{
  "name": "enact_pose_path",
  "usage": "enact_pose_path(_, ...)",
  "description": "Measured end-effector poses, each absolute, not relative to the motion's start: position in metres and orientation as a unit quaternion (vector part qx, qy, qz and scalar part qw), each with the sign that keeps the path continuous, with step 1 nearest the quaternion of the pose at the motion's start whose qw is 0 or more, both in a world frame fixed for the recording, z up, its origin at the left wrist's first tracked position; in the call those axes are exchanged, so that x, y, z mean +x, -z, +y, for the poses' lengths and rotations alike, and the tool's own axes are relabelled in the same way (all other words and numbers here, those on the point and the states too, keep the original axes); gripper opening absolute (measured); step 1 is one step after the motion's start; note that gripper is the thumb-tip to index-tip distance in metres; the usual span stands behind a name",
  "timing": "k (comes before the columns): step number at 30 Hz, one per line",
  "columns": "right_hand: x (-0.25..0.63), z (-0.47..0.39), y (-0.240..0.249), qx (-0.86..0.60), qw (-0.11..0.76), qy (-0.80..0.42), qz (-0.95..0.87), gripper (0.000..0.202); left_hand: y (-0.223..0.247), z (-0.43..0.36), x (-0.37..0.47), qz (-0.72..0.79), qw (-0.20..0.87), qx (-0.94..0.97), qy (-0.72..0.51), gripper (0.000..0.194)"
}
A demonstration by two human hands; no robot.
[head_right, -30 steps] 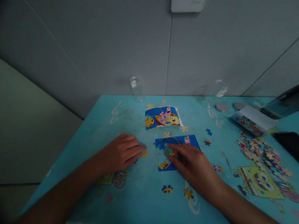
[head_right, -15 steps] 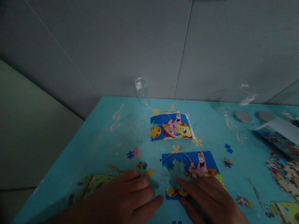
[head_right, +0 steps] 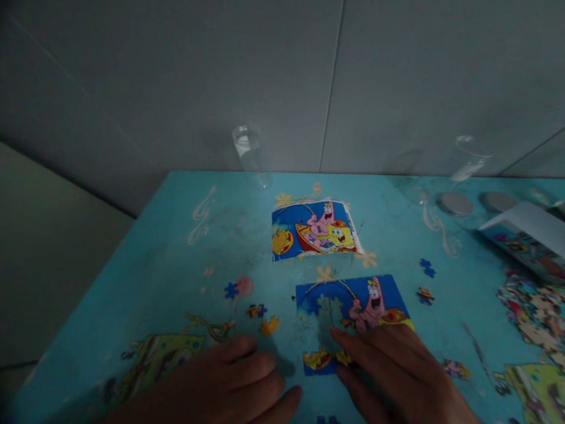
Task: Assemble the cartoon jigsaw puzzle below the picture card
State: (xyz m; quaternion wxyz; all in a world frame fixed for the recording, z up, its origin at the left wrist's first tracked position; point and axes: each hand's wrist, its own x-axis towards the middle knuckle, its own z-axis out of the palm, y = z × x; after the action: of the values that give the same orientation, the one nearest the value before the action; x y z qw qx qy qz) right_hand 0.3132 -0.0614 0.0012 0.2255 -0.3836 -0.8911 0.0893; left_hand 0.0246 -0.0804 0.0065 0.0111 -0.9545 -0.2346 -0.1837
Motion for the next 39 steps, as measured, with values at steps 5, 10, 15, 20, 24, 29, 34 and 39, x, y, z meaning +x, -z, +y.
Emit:
enact_pose_path(5,0.3097,-0.0612,-0.0052,-0.394,0.236,-0.138,-0.877,0.042,-0.0036,-0.0801,0.0252,-0.227,0.011,-0.955,0.188,0.012)
enact_pose_path(10,0.3092,-0.0625,-0.0048,-0.412,0.236,-0.159,-0.865,0.049,-0.0028,-0.0796,0.0251,-0.228,0.016,-0.955,0.19,0.012)
enact_pose_path(15,0.3102,-0.0633,-0.0034,-0.412,0.235,-0.153,-0.867,0.049,-0.0048,-0.0791,0.0255,-0.231,0.013,-0.954,0.189,0.011)
enact_pose_path(20,0.3121,-0.0648,0.0006,-0.419,0.222,-0.156,-0.867,0.047,-0.0075,-0.078,0.026,-0.228,0.015,-0.956,0.185,0.012)
enact_pose_path(24,0.3105,-0.0635,0.0006,-0.429,0.215,-0.157,-0.863,0.044,-0.0057,-0.0791,0.0241,-0.225,0.008,-0.957,0.184,0.014)
enact_pose_path(29,0.3099,-0.0611,-0.0014,-0.439,0.219,-0.17,-0.855,0.038,-0.0022,-0.0805,0.0229,-0.223,0.006,-0.959,0.177,0.015)
enact_pose_path(34,0.3101,-0.0609,-0.0013,-0.46,0.22,-0.197,-0.837,0.037,-0.0032,-0.0797,0.0229,-0.218,0.009,-0.959,0.18,0.016)
enact_pose_path(39,0.3081,-0.0605,-0.0022,-0.471,0.215,-0.222,-0.826,0.036,-0.0024,-0.0794,0.0229,-0.219,0.006,-0.958,0.183,0.015)
